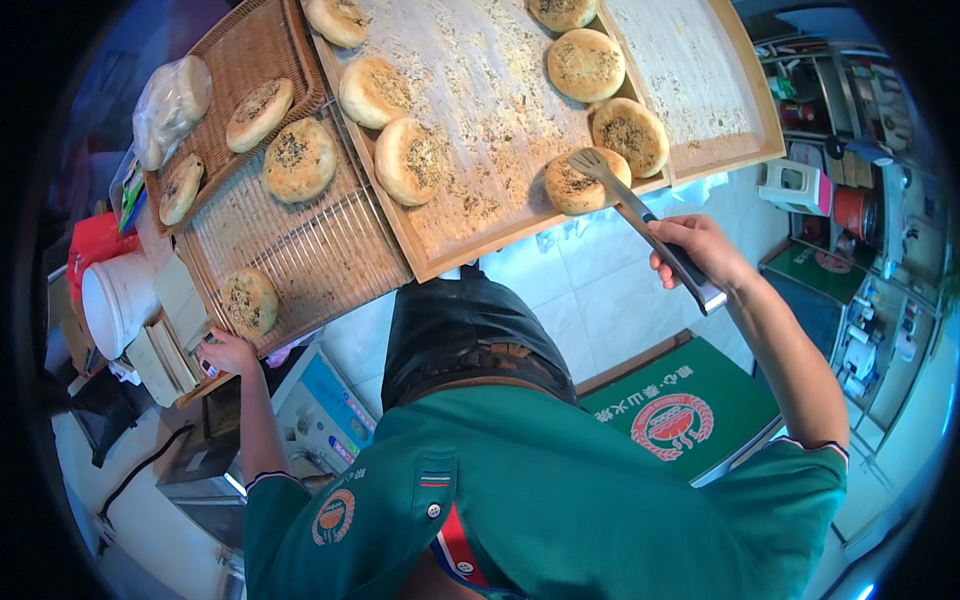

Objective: The person fills dough balls with a crumbly mixture, seals them, and places them on a tray. They then retrieve baked buns from an oven, arrange them on a cooling rack, and wrap each bun in paper.

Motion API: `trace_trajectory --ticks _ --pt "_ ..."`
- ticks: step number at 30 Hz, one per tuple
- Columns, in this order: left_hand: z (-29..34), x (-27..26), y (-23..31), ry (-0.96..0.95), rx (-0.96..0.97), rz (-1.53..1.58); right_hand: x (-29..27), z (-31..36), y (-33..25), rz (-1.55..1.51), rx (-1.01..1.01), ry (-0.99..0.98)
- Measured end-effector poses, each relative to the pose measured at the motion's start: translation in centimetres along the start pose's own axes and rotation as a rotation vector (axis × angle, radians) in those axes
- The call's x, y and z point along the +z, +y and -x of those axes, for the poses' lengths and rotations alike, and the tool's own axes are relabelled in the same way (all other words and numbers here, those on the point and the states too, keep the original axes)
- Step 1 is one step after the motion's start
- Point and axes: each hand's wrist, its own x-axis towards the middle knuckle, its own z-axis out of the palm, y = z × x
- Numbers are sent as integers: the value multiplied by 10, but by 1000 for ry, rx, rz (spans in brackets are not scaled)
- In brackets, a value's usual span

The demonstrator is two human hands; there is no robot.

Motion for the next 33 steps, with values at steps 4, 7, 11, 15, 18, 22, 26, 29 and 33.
trace_trajectory --ticks 4,7,11,15,18,22,26,29,33 --pt "1 0 1 47 56 43 0 -2 -12 18 16 -10" --pt "2 -3 6 36 20 19 -2 15 -8 -15 15 -26" --pt "1 -8 13 -5 -20 56 -17 74 7 -22 -15 17" --pt "0 -10 10 -5 29 -32 -2 99 33 1 -103 -79" --pt "1 -6 7 77 23 -16 58 51 49 135 -196 -201" --pt "2 -2 5 122 23 78 177 -39 54 164 -282 -647" --pt "4 -8 9 111 -5 109 289 -100 50 303 -161 -830" --pt "6 -14 14 81 -40 137 355 -123 49 288 -155 -824" --pt "5 -18 17 82 -35 144 410 -134 38 183 -261 -827"
